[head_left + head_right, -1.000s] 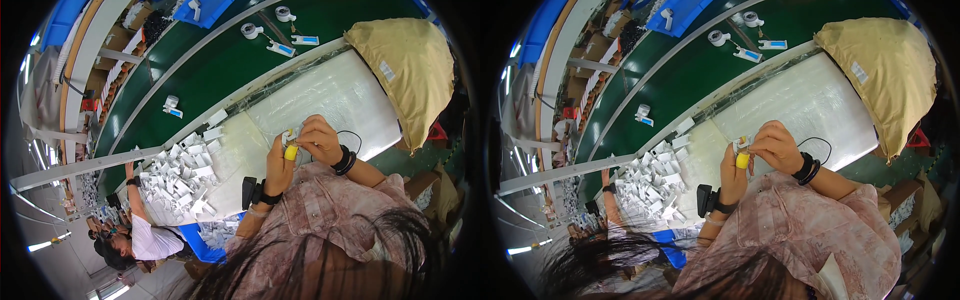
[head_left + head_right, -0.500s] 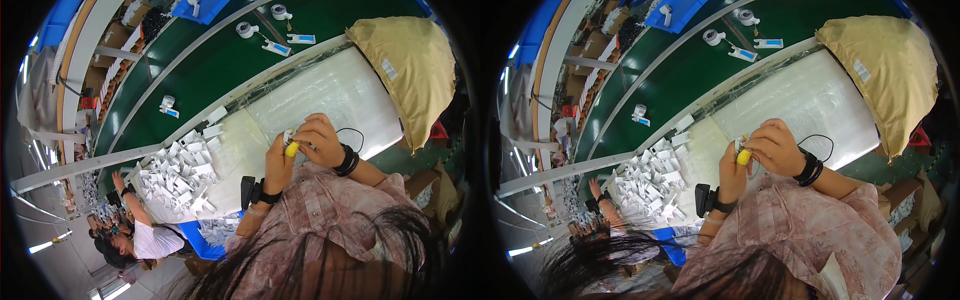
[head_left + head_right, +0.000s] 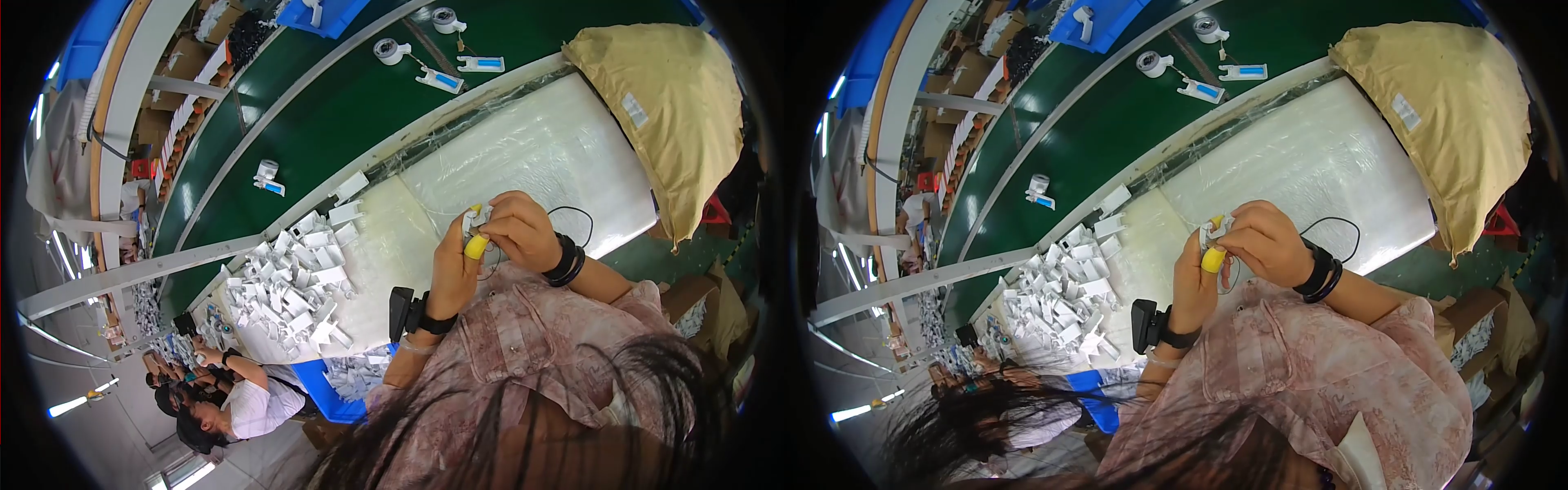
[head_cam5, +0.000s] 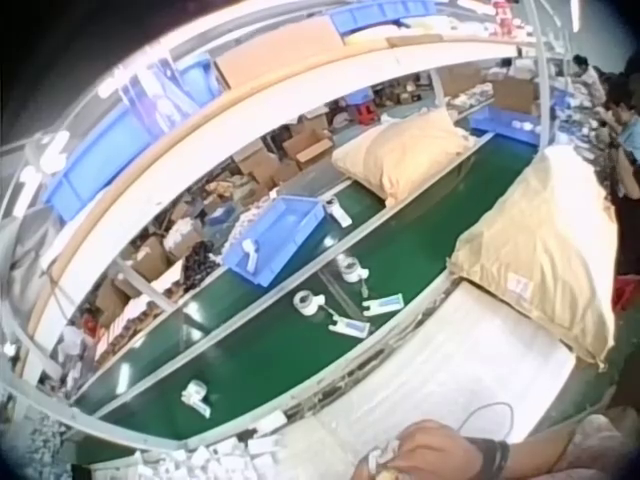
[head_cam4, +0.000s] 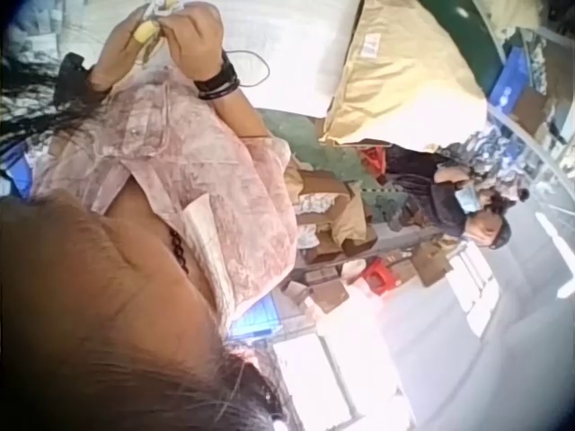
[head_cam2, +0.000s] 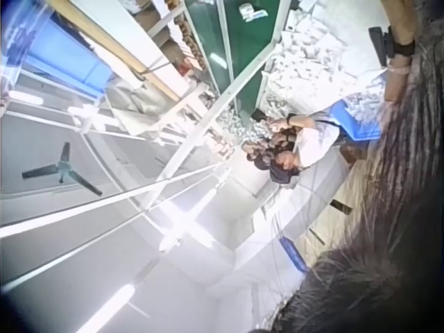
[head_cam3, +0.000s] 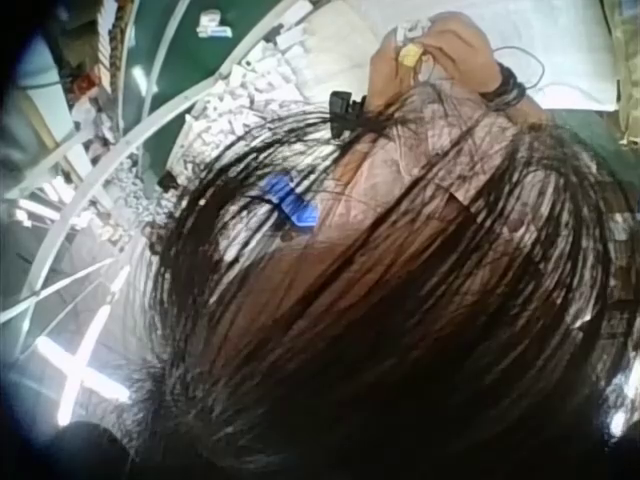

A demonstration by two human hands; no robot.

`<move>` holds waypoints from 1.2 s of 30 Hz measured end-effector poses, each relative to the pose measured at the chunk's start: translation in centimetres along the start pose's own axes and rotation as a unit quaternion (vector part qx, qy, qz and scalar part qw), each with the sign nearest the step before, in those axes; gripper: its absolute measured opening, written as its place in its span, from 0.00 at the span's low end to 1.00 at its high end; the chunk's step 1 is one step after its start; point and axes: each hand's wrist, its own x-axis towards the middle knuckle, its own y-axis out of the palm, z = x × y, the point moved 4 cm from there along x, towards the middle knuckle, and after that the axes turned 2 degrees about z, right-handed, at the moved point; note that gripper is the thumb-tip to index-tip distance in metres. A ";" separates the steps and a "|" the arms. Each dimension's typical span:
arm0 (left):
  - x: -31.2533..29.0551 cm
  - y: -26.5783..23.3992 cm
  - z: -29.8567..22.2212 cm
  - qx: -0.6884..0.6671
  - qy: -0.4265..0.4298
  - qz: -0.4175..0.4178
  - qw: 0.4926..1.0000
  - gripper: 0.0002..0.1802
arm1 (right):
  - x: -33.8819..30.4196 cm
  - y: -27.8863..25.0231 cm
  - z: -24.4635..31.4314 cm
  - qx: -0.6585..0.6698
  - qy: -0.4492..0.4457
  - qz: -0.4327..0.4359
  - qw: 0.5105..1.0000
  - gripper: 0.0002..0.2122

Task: The person picks up a white plastic housing and a battery, fits the battery into the housing, and presses a white fan component onto the assembly. They then snap a white plastic cover onto the housing and place the completed fan onto the green conveyor belt.

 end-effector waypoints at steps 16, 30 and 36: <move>-0.2 -0.1 -0.4 0.105 0.071 -0.017 0.992 0.18 | 0.5 -0.3 0.2 0.032 -0.023 0.017 0.999 0.09; -0.4 -0.2 0.0 0.017 0.018 -0.019 1.000 0.17 | 0.6 -0.2 0.2 0.041 -0.022 0.016 0.999 0.10; -0.4 0.0 -0.1 0.007 0.014 -0.052 0.999 0.15 | 0.5 0.1 0.2 0.029 -0.020 0.009 0.999 0.09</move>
